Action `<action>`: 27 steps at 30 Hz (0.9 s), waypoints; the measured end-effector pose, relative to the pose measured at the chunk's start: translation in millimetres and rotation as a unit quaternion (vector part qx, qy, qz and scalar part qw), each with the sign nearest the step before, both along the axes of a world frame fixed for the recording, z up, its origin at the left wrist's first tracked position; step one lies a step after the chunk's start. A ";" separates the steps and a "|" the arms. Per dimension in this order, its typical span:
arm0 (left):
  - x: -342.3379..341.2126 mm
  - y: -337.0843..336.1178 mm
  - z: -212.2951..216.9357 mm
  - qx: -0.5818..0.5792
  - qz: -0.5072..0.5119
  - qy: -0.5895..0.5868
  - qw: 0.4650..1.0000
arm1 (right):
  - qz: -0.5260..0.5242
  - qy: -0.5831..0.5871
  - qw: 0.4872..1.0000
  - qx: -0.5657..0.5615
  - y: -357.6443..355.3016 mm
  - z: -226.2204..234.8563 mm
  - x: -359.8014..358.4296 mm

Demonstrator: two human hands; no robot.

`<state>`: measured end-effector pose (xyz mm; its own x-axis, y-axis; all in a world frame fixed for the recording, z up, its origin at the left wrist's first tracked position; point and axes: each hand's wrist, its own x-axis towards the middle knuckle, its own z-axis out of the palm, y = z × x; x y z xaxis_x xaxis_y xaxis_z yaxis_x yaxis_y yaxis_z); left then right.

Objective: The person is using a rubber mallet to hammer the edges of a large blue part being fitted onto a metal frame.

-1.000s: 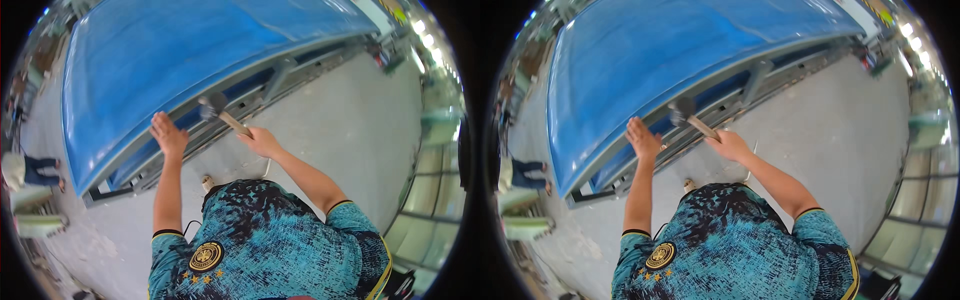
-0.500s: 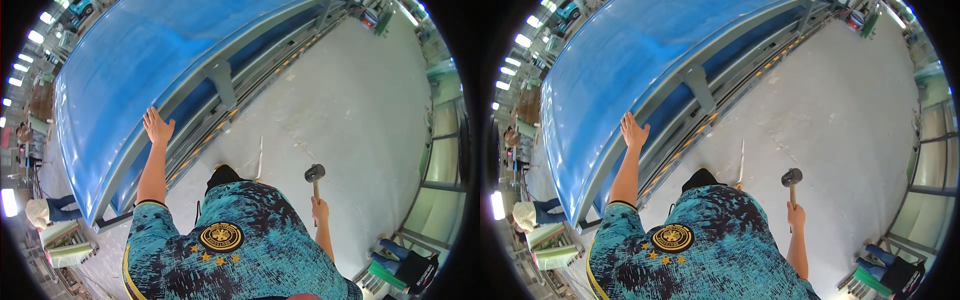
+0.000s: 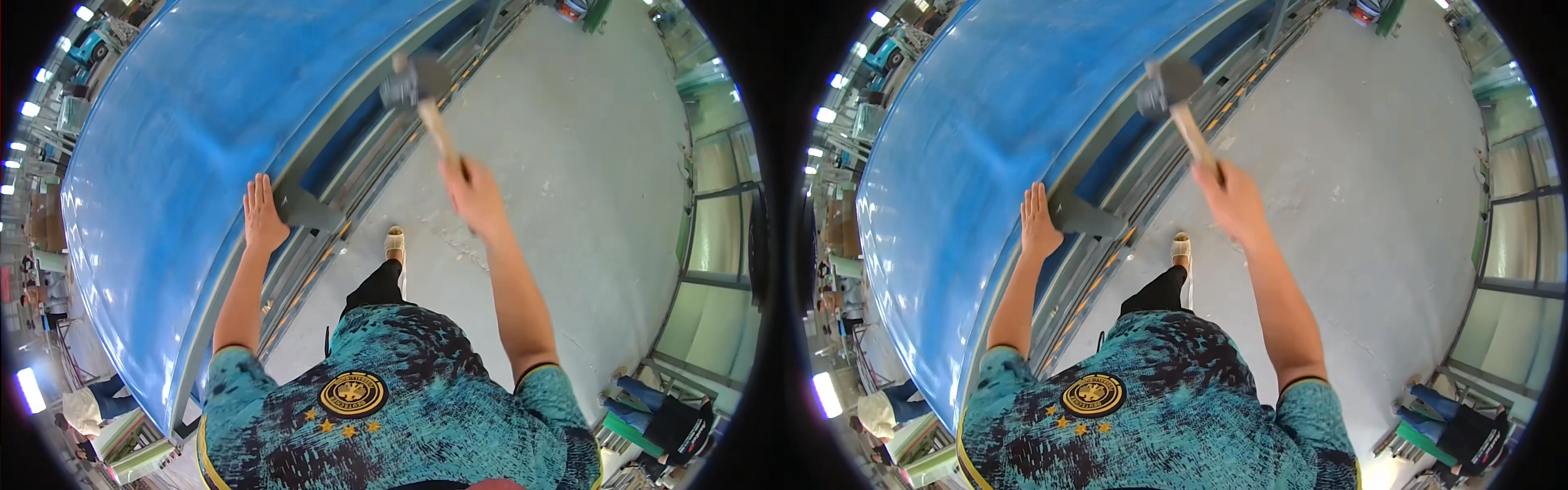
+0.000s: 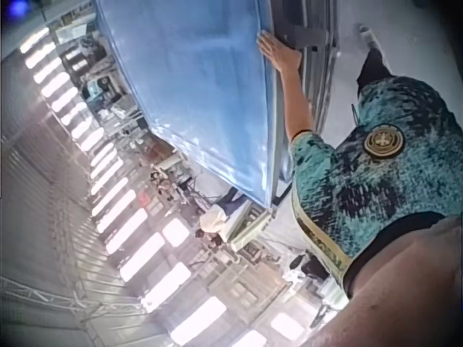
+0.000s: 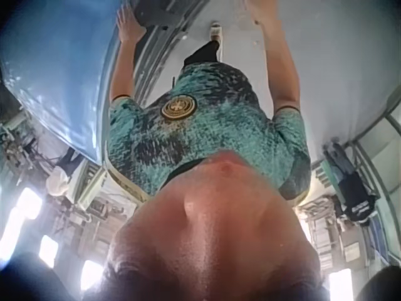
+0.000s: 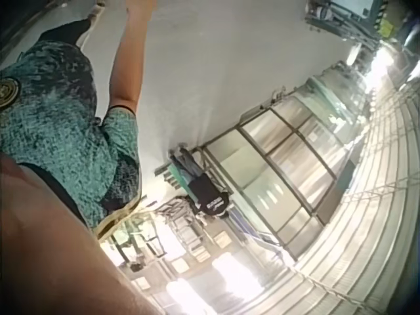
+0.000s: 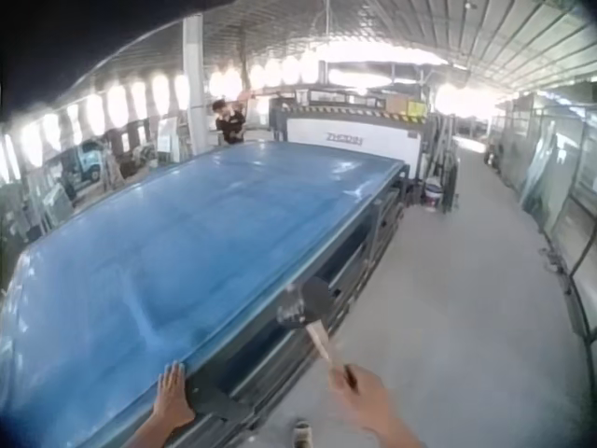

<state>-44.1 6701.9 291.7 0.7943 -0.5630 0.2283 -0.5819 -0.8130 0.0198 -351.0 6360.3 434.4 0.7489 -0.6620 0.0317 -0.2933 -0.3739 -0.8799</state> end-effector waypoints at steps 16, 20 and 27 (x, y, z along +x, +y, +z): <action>-195.5 48.7 37.3 -0.099 0.030 0.132 0.986 | 0.167 0.087 0.956 -0.226 43.3 1.1 -25.9; -193.2 9.6 54.4 -0.198 -0.078 0.031 0.977 | 0.153 0.132 0.971 -0.130 48.1 -19.8 -104.5; -296.8 -78.9 -35.5 -0.324 -0.173 0.680 0.635 | 0.075 0.174 0.981 -0.050 83.4 -140.8 -200.1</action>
<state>-340.9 6623.0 256.3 0.3603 -0.8949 -0.2633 0.1898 -0.2060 0.9600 -551.1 6443.7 293.7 0.8148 -0.5495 -0.1850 -0.5046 -0.5149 -0.6930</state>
